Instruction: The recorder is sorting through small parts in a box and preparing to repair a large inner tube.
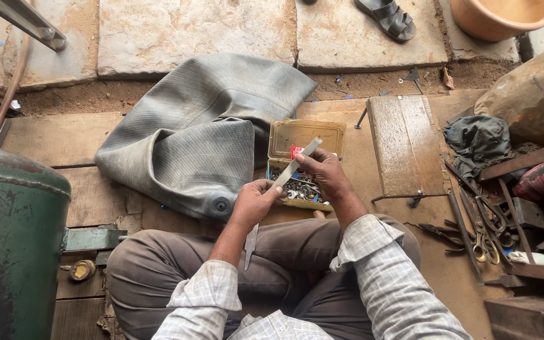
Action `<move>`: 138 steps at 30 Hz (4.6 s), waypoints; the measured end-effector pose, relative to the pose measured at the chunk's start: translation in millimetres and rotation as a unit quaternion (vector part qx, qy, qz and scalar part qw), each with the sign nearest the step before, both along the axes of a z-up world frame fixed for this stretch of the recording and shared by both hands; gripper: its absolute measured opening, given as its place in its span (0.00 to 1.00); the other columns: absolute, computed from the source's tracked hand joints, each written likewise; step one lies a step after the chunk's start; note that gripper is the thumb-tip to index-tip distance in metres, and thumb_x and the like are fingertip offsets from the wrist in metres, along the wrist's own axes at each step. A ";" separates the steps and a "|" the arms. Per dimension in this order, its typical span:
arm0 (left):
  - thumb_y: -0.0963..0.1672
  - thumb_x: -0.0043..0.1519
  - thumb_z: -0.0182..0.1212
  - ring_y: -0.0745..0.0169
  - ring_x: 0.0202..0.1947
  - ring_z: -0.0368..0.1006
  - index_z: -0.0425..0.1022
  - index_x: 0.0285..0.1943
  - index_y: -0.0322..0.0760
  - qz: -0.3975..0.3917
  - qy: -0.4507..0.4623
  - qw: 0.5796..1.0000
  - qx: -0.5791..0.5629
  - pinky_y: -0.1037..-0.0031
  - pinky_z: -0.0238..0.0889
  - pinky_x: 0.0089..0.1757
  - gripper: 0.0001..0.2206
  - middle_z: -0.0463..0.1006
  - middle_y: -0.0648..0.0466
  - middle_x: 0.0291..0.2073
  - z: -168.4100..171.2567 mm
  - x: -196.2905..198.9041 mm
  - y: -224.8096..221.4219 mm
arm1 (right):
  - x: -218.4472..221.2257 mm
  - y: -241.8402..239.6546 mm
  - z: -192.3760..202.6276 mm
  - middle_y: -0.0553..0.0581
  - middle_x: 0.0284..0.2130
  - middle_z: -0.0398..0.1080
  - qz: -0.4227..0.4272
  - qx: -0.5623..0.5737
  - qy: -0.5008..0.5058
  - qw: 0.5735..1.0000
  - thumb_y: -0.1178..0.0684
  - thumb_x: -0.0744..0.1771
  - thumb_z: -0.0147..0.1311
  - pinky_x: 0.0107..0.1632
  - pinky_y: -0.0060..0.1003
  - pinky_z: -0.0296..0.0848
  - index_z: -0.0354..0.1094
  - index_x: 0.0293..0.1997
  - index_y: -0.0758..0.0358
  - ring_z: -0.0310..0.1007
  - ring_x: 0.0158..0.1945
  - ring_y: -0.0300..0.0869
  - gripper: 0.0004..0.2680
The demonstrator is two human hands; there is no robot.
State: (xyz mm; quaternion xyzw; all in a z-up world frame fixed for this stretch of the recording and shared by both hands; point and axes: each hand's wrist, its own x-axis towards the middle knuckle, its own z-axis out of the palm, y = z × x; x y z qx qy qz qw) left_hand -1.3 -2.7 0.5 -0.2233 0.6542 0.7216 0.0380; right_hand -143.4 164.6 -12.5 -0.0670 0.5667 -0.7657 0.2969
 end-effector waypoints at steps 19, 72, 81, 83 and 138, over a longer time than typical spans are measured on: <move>0.45 0.64 0.63 0.73 0.28 0.76 0.83 0.39 0.32 0.026 -0.009 0.996 -0.084 0.77 0.71 0.35 0.10 0.84 0.56 0.27 9.4 -12.7 4.3 | -17.8 14.0 1.5 0.51 0.31 0.76 0.005 0.038 -0.001 0.999 0.54 0.65 0.64 0.31 0.26 0.67 0.75 0.40 0.64 0.69 0.28 0.30 0.06; 0.46 0.60 0.63 0.43 0.64 0.62 0.74 0.60 0.36 -0.179 -0.097 0.872 -0.446 0.57 0.56 0.59 0.19 0.66 0.42 0.65 -87.5 -59.5 31.0 | -41.1 29.6 -27.1 0.62 0.39 0.76 0.085 0.240 -0.021 0.967 0.71 0.62 0.46 0.42 0.37 0.82 0.69 0.48 0.74 0.82 0.40 0.45 0.12; 0.47 0.61 0.62 0.44 0.64 0.65 0.75 0.61 0.36 -0.227 -0.046 0.875 -0.425 0.58 0.57 0.59 0.19 0.68 0.45 0.66 -54.1 -31.9 36.6 | -41.8 29.6 -49.4 0.61 0.38 0.81 0.177 0.415 0.058 0.891 0.64 0.66 0.52 0.40 0.39 0.79 0.75 0.50 0.68 0.83 0.38 0.43 0.09; 0.47 0.61 0.64 0.46 0.63 0.68 0.75 0.61 0.36 -0.189 -0.029 0.917 -0.351 0.60 0.60 0.59 0.20 0.72 0.44 0.64 -40.2 -15.8 22.8 | -44.3 29.1 -46.9 0.59 0.39 0.80 0.156 0.453 0.089 0.873 0.62 0.65 0.53 0.42 0.40 0.79 0.76 0.50 0.64 0.81 0.39 0.42 0.10; 0.52 0.57 0.68 0.58 0.36 0.81 0.77 0.47 0.35 0.364 -0.072 0.884 0.284 0.66 0.74 0.33 0.19 0.83 0.52 0.39 -18.4 90.7 -87.3 | -31.2 8.8 -66.6 0.61 0.54 0.66 0.035 0.654 0.384 0.651 0.52 0.60 0.66 0.63 0.57 0.56 0.71 0.56 0.56 0.60 0.62 0.55 0.19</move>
